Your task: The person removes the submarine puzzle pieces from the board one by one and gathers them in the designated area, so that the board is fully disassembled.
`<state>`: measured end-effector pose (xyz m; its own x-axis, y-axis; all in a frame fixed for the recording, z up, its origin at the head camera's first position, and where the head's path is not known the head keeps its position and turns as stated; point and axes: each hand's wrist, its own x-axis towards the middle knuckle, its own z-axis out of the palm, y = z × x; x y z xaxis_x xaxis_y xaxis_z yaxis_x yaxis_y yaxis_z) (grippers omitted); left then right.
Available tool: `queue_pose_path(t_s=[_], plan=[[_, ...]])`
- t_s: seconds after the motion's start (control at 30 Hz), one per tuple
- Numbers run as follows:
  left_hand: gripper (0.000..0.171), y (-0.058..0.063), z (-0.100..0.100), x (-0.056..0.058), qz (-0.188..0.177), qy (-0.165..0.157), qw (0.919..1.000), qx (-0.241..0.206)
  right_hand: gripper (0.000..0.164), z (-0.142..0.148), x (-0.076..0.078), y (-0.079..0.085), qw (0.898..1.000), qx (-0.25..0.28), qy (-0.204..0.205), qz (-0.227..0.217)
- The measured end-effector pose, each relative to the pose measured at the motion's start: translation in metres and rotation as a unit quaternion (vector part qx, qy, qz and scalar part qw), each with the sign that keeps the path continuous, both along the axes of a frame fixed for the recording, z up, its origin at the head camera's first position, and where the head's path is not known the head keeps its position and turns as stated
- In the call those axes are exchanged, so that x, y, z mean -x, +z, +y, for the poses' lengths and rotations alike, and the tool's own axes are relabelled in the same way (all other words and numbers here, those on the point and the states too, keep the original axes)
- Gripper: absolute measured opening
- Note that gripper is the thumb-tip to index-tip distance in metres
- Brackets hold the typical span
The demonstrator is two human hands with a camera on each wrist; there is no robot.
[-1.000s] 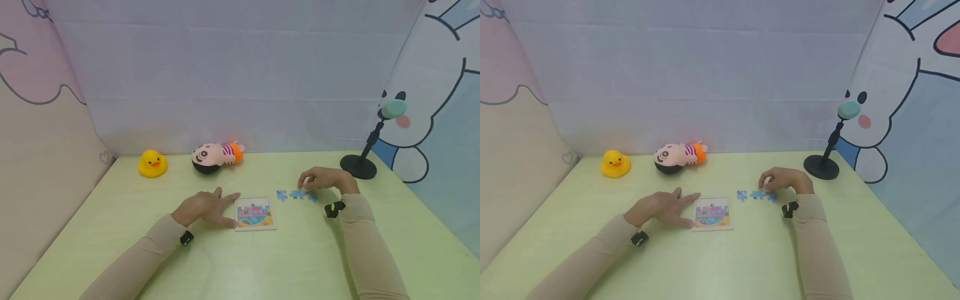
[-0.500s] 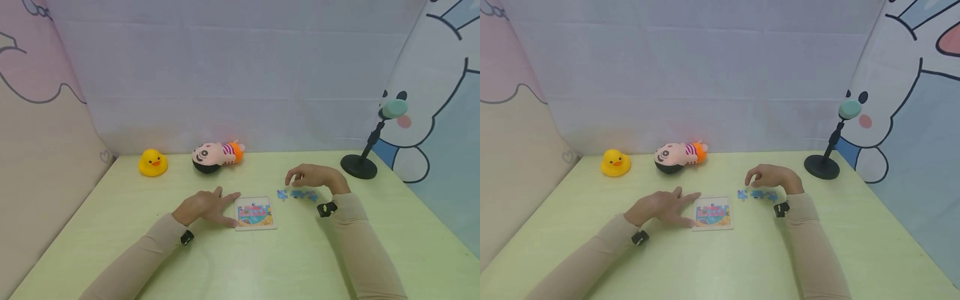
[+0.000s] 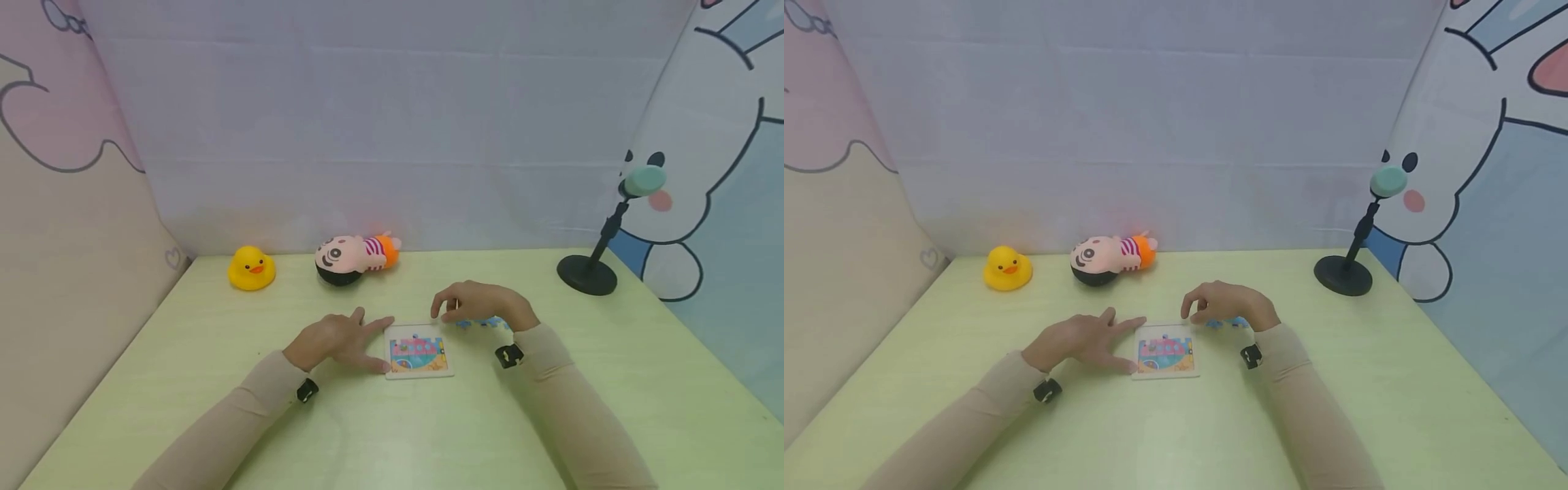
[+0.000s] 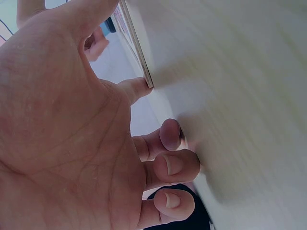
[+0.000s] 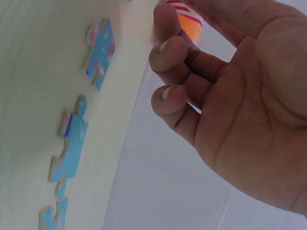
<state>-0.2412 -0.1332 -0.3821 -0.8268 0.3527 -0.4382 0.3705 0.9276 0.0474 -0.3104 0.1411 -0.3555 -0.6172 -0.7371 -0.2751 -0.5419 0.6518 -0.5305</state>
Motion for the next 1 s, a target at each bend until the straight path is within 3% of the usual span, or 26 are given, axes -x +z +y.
queue_pose_path(t_s=[0.4, 0.6, 0.77, 1.0], plan=[[0.091, -0.001, -0.001, 0.000, 0.010, -0.007, 0.9998, 0.016, 0.016, -0.045, -0.016, -0.013, 0.997, -0.021, 0.068, -0.003], [0.091, -0.001, -0.001, 0.000, 0.014, -0.010, 0.9997, 0.018, 0.016, -0.055, -0.025, -0.014, 0.998, -0.022, 0.060, -0.012], [0.092, -0.001, -0.001, 0.002, 0.012, -0.012, 0.9995, 0.025, 0.021, -0.062, -0.031, -0.015, 0.997, -0.041, 0.059, 0.010], [0.092, -0.001, -0.001, 0.002, 0.013, -0.014, 0.9994, 0.029, 0.015, -0.066, -0.035, -0.013, 0.997, -0.045, 0.051, 0.023]])
